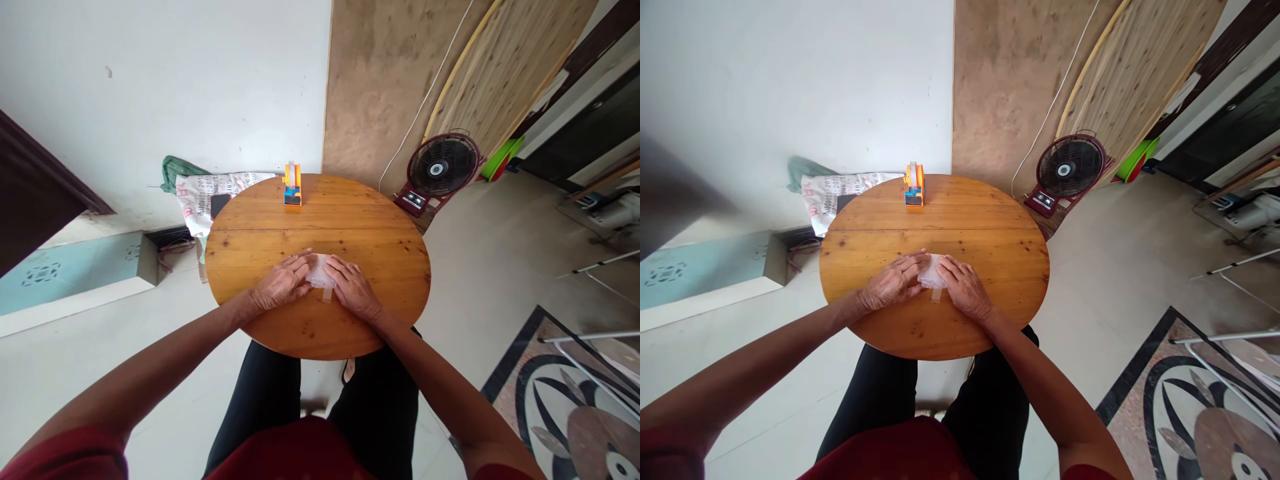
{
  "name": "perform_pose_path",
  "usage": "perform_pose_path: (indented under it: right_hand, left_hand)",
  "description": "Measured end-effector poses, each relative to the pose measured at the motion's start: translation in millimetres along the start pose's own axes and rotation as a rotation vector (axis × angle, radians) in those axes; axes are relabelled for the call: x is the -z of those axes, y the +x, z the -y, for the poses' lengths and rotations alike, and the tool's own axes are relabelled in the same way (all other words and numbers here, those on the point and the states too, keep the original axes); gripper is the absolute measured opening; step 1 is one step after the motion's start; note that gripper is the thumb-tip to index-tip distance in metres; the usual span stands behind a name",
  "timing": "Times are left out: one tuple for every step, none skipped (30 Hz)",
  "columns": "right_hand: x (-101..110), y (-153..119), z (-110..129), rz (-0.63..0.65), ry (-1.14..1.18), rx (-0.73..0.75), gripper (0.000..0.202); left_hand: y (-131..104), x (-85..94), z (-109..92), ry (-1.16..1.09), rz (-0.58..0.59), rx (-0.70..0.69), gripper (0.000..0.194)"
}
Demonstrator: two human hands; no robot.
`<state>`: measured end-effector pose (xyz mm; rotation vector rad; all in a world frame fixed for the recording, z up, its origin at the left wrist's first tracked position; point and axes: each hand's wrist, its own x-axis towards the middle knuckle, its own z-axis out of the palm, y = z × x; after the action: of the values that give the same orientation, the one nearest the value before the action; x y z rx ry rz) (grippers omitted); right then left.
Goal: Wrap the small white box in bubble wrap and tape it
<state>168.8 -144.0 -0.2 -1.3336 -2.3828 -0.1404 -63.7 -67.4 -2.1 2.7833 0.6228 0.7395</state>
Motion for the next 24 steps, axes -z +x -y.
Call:
perform_pose_path:
  right_hand:
    - [0, 0, 0, 0.001, -0.002, -0.004, 0.045]
    - [0, 0, 0, 0.002, -0.001, -0.008, 0.044]
    - [0, 0, -1, 0.002, 0.002, -0.011, 0.044]
    - [-1, 0, -1, -0.001, 0.007, -0.012, 0.044]
    - [-2, 1, -2, -0.005, 0.015, -0.011, 0.044]
    - [-3, 1, -3, -0.010, 0.026, -0.011, 0.044]
    - [-3, 1, -4, -0.019, 0.045, -0.011, 0.044]
    - [-3, 2, -5, -0.032, 0.074, -0.014, 0.044]
    - [-3, 4, -7, -0.050, 0.116, -0.023, 0.044]
    - [-2, 7, -9, -0.070, 0.175, -0.036, 0.044]
    - [0, 10, -12, -0.089, 0.252, -0.057, 0.044]
    - [2, 14, -15, -0.098, 0.347, -0.090, 0.044]
    - [4, 19, -19, -0.086, 0.462, -0.133, 0.044]
    - [5, 24, -24, -0.056, 0.590, -0.183, 0.043]
    - [6, 29, -28, -0.014, 0.725, -0.235, 0.042]
    - [6, 34, -32, 0.024, 0.854, -0.281, 0.041]
    - [5, 38, -36, 0.039, 0.964, -0.320, 0.040]
    - [3, 42, -39, 0.034, 1.048, -0.357, 0.040]
    - [0, 45, -42, 0.015, 1.106, -0.395, 0.040]
    - [-3, 47, -44, -0.007, 1.134, -0.436, 0.042]
    - [-6, 48, -45, -0.025, 1.140, -0.478, 0.043]
    - [-8, 48, -45, -0.036, 1.129, -0.516, 0.044]
    - [-10, 48, -45, -0.049, 1.111, -0.546, 0.044]
    - [-12, 48, -44, -0.058, 1.097, -0.564, 0.044]
  left_hand:
    - [1, -3.1, 2, -0.020, -0.004, 0.005, 0.041]
    - [1, -6.3, 3, -0.046, -0.010, 0.013, 0.040]
    - [2, -9.3, 5, -0.073, -0.015, 0.031, 0.038]
    - [4, -12.1, 6, -0.102, -0.018, 0.055, 0.037]
    - [5, -14.5, 7, -0.135, -0.020, 0.084, 0.037]
    - [6, -16.4, 7, -0.173, -0.027, 0.113, 0.038]
    - [8, -17.8, 7, -0.220, -0.040, 0.143, 0.038]
    - [10, -18.8, 7, -0.276, -0.058, 0.171, 0.038]
    - [12, -19.4, 7, -0.343, -0.077, 0.203, 0.038]
    - [14, -19.6, 7, -0.422, -0.101, 0.244, 0.035]
    - [17, -19.6, 7, -0.506, -0.126, 0.300, 0.032]
    - [19, -19.2, 8, -0.592, -0.145, 0.361, 0.029]
    - [23, -18.6, 9, -0.677, -0.154, 0.420, 0.028]
    - [26, -17.5, 11, -0.750, -0.153, 0.470, 0.028]
    - [29, -16.1, 13, -0.800, -0.144, 0.509, 0.030]
    - [33, -14.4, 16, -0.821, -0.132, 0.537, 0.031]
    - [36, -12.4, 19, -0.817, -0.118, 0.560, 0.032]
    - [39, -10.4, 22, -0.797, -0.110, 0.584, 0.033]
    - [42, -8.5, 24, -0.774, -0.103, 0.609, 0.033]
    - [44, -6.8, 26, -0.765, -0.097, 0.631, 0.034]
    - [47, -5.6, 27, -0.783, -0.090, 0.649, 0.035]
    - [49, -4.8, 28, -0.827, -0.085, 0.660, 0.038]
    - [50, -4.6, 28, -0.889, -0.087, 0.666, 0.041]
    - [51, -4.8, 28, -0.955, -0.098, 0.671, 0.044]
